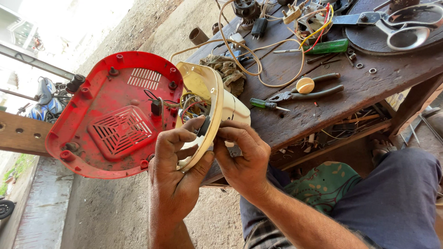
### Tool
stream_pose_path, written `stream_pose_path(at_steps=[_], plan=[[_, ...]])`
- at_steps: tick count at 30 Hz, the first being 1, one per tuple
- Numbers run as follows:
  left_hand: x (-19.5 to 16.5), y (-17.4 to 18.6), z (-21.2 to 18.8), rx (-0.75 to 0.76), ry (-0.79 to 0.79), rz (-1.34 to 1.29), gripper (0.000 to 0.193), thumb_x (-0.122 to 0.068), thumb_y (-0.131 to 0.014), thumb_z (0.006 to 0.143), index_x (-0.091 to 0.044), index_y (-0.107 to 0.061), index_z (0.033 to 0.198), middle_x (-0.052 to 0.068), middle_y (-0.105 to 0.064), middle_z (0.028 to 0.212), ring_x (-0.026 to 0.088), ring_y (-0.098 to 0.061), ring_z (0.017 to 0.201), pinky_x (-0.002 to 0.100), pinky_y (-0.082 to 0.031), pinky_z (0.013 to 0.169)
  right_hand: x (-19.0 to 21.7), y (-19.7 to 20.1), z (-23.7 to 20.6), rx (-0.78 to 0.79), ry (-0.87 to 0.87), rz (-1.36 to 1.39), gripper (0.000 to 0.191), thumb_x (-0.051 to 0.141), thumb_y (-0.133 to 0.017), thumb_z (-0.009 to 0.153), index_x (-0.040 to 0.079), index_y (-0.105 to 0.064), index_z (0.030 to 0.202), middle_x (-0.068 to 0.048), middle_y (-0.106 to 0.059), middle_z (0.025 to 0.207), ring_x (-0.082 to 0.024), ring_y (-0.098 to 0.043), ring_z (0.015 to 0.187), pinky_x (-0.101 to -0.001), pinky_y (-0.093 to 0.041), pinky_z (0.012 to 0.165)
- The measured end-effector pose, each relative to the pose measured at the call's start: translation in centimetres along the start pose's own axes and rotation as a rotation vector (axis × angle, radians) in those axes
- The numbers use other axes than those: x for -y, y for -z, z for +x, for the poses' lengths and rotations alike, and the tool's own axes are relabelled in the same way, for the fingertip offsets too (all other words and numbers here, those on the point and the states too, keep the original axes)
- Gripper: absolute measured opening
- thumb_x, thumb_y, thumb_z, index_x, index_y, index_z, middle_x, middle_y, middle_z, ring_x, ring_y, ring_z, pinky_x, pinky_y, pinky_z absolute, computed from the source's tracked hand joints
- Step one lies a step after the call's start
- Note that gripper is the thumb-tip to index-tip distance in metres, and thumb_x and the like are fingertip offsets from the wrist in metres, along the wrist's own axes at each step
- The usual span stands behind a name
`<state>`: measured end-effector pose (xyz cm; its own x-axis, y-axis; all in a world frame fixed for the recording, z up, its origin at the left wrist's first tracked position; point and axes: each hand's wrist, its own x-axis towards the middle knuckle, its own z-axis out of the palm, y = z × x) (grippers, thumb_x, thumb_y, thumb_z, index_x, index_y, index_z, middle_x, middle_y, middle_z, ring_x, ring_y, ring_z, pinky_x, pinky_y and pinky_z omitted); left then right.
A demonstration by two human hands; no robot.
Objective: The person repairs a mixer grinder at a workbench, handling its red base cover and white motor housing while reconnecting internal wiring and seating a black electrical component. They use pliers to work on the assembly, wipe the housing with a cloth, and continue adjusting the wiring and parts.
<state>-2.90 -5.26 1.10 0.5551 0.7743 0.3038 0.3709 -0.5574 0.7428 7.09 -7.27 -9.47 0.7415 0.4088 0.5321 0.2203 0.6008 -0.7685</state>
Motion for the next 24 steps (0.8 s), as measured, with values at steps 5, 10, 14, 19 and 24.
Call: stream_pose_path(at_steps=[5,10,14,19,24], plan=[[0.07,0.11,0.0,0.012,-0.004,-0.022,0.034,-0.002,-0.071,0.094,-0.004,-0.046,0.117,0.02,-0.066,0.141,0.027,-0.077,0.112,0.033,-0.065,0.086,-0.4,-0.4,-0.34,-0.02,-0.071,0.112,0.023,-0.004,-0.077,0.093,-0.001,-0.061,0.109,-0.012,-0.076,0.111,-0.017,-0.077,0.097,-0.0278,-0.063,0.086],[0.14,0.13,-0.01,0.004,0.009,-0.025,0.034,-0.004,-0.071,0.094,-0.004,-0.046,0.116,0.02,-0.066,0.141,0.027,-0.077,0.113,0.033,-0.065,0.086,-0.63,-0.48,-0.45,-0.025,0.051,0.017,0.031,-0.004,-0.078,0.093,0.001,-0.055,0.114,-0.013,-0.075,0.111,-0.02,-0.078,0.098,-0.0291,-0.063,0.086],[0.17,-0.02,0.02,-0.001,0.014,-0.028,0.034,-0.004,-0.072,0.094,-0.004,-0.046,0.116,0.02,-0.066,0.14,0.027,-0.077,0.111,0.033,-0.065,0.085,-0.79,-0.22,-0.06,-0.031,0.194,-0.09,0.036,-0.005,-0.079,0.09,0.003,-0.051,0.113,-0.016,-0.072,0.111,-0.026,-0.077,0.097,-0.0328,-0.061,0.084],[0.01,0.07,0.0,0.002,-0.004,-0.034,0.033,-0.004,-0.072,0.094,-0.003,-0.047,0.116,0.021,-0.067,0.139,0.027,-0.078,0.111,0.033,-0.065,0.086,-0.96,0.08,0.36,-0.006,0.306,-0.155,0.038,-0.005,-0.08,0.089,0.003,-0.049,0.11,-0.017,-0.071,0.109,-0.029,-0.076,0.096,-0.0338,-0.062,0.081],[-0.04,0.06,0.05,0.0,-0.004,-0.025,0.033,-0.003,-0.072,0.094,-0.003,-0.047,0.116,0.021,-0.067,0.139,0.027,-0.077,0.112,0.033,-0.065,0.087,-0.72,-0.11,0.21,-0.01,0.158,-0.07,0.034,-0.003,-0.079,0.092,0.002,-0.051,0.11,-0.013,-0.074,0.105,-0.022,-0.078,0.093,-0.0308,-0.062,0.08]])
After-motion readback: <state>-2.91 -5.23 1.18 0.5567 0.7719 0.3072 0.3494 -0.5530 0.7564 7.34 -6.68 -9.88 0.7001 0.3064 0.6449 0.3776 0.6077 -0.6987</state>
